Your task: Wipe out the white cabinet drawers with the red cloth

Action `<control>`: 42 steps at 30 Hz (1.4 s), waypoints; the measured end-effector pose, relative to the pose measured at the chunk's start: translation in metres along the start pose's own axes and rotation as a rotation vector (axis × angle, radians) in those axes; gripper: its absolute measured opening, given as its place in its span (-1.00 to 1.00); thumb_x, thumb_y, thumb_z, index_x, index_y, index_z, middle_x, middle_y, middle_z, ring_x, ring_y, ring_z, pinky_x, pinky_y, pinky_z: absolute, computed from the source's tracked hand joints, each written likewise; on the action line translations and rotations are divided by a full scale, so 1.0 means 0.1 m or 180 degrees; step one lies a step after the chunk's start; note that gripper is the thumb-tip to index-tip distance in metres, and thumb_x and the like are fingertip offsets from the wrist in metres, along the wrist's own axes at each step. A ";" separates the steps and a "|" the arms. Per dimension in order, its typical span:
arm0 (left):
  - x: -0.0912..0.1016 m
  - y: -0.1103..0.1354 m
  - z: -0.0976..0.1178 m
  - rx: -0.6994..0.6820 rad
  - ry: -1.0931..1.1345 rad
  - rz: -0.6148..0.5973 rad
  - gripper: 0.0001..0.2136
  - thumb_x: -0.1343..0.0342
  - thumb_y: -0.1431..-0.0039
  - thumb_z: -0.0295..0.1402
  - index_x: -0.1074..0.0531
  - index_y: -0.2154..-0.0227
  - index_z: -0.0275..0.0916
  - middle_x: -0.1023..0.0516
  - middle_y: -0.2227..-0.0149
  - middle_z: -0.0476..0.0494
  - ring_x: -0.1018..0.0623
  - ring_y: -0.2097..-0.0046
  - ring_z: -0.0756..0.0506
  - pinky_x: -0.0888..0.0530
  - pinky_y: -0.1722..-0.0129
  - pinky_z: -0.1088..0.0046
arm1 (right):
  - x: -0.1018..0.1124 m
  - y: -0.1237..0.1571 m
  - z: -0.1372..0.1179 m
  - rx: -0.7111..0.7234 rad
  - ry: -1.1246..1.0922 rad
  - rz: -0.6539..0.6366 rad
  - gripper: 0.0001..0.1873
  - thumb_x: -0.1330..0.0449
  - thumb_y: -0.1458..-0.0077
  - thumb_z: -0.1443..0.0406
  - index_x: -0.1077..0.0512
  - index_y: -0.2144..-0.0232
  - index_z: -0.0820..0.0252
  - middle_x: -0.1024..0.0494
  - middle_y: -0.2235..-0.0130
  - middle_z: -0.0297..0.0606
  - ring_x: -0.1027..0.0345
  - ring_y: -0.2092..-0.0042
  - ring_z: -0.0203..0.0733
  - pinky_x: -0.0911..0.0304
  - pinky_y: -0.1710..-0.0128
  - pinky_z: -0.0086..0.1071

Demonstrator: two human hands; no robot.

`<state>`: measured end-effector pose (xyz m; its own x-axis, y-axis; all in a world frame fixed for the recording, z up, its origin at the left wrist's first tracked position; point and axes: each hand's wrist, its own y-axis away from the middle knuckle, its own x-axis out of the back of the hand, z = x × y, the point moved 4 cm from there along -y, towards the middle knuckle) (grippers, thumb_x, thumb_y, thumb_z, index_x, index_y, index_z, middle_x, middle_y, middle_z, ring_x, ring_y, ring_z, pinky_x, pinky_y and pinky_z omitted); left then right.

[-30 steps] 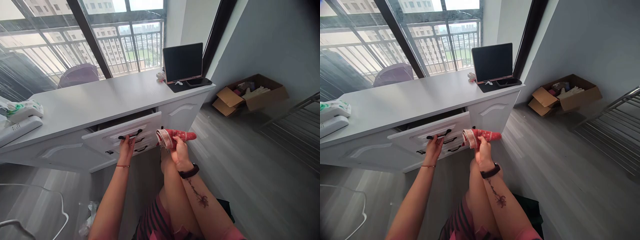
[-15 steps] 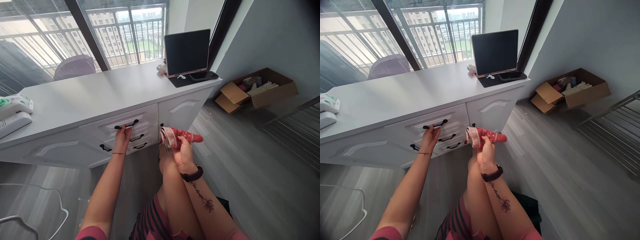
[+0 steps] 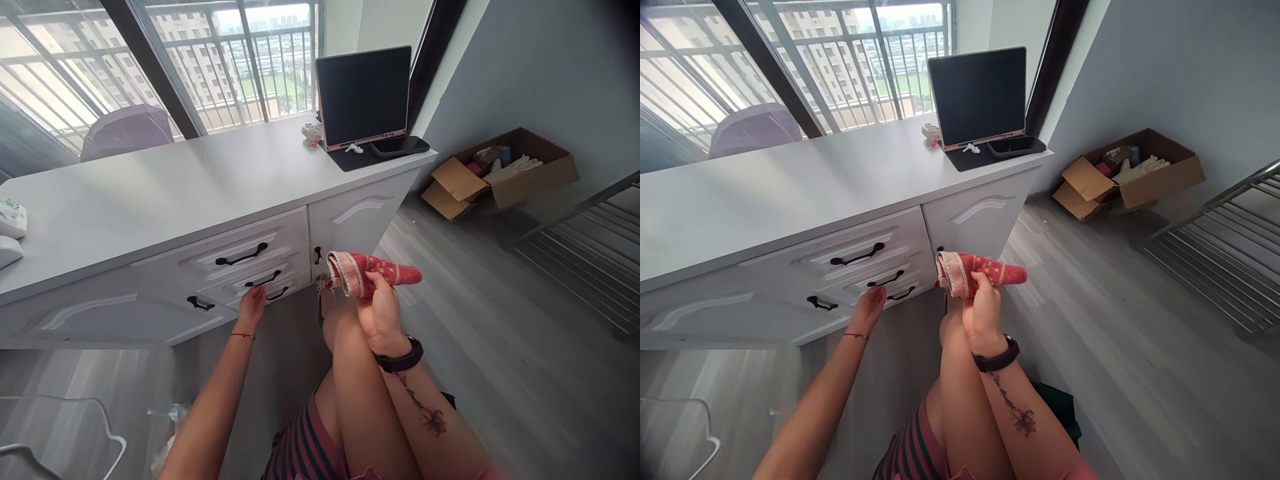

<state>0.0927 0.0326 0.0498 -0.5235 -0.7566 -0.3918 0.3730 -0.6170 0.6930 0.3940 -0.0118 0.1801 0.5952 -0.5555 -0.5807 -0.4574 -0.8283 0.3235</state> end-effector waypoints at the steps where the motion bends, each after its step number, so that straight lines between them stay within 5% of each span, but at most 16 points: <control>1: 0.06 -0.10 -0.10 0.0175 -0.0062 0.0164 -0.80 -0.02 -0.21 -0.66 -0.39 0.43 -0.26 -0.41 0.39 -0.09 -0.51 0.33 0.04 -0.55 0.27 0.58 | 0.00 0.02 -0.04 -0.0069 -0.0071 0.0177 -0.91 -0.25 0.11 0.37 -0.39 0.52 0.13 -0.49 0.49 -0.45 -0.43 0.41 -0.31 -0.40 0.43 -0.48; 8: -0.11 -0.73 -0.30 0.0472 -0.0137 0.0287 -0.84 -0.04 -0.27 -0.54 -0.37 0.43 -0.25 -0.38 0.36 -0.12 -0.49 0.30 0.02 -0.54 0.39 0.63 | 0.03 0.04 -0.23 -0.0376 -0.0198 0.0468 -0.90 -0.28 0.19 0.43 -0.43 0.54 0.20 -0.51 0.50 -0.48 -0.40 0.44 -0.39 -0.34 0.46 -0.56; 15: -0.12 -0.89 -0.37 0.0406 -0.0086 0.0037 -0.85 -0.04 -0.28 -0.56 -0.39 0.41 -0.28 -0.49 0.30 -0.15 -0.59 0.17 -0.03 -0.61 0.23 0.46 | 0.01 0.04 -0.28 -0.0420 0.0096 0.0339 -0.90 -0.29 0.20 0.41 -0.44 0.53 0.20 -0.54 0.50 -0.47 -0.41 0.46 -0.35 -0.34 0.47 -0.52; 21: -0.03 -0.78 -0.43 0.0298 0.0012 0.0036 -0.84 -0.05 -0.27 -0.60 -0.40 0.42 -0.31 -0.52 0.36 -0.17 -0.61 0.23 -0.04 -0.60 0.34 0.55 | -0.07 0.08 -0.24 -0.0556 0.0219 0.0155 -0.91 -0.30 0.23 0.41 -0.46 0.54 0.21 -0.55 0.50 -0.43 -0.43 0.44 -0.32 -0.38 0.44 -0.49; 28: 0.22 -0.45 -0.60 0.0180 0.0003 0.0014 -0.82 -0.07 -0.23 -0.65 -0.41 0.43 -0.30 -0.55 0.42 -0.14 -0.64 0.20 -0.10 -0.61 0.15 0.39 | -0.15 0.15 -0.14 -0.0666 0.0637 -0.0197 -0.85 -0.33 0.27 0.37 -0.46 0.51 0.19 -0.56 0.45 -0.40 -0.44 0.38 -0.28 -0.38 0.36 -0.44; 33: 0.43 -0.21 -0.74 0.0183 -0.0047 -0.0044 -0.81 -0.08 -0.22 -0.66 -0.42 0.45 -0.30 -0.56 0.46 -0.14 -0.65 0.22 -0.10 -0.55 0.00 0.31 | -0.29 0.19 -0.02 -0.0500 0.1515 -0.0918 -0.76 -0.27 0.20 0.30 -0.44 0.35 0.15 -0.58 0.31 -0.35 -0.44 0.25 -0.19 -0.36 0.20 -0.34; 42: 0.63 0.05 -0.91 0.0255 -0.0115 -0.0086 -0.79 -0.04 -0.24 -0.66 -0.39 0.44 -0.26 -0.57 0.45 -0.08 -0.62 0.36 -0.03 -0.57 0.08 0.34 | -0.61 -0.08 0.84 -0.0392 0.3339 -0.2358 -0.40 -0.09 0.18 0.41 -0.30 -0.01 0.12 -0.55 0.19 -0.29 -0.42 0.17 -0.11 -0.34 0.16 -0.28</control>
<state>0.1312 -0.0381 -0.0264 -0.5603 -0.7307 -0.3900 0.2968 -0.6167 0.7291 0.3058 0.0348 0.1509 0.9369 0.2918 0.1927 0.2334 -0.9321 0.2771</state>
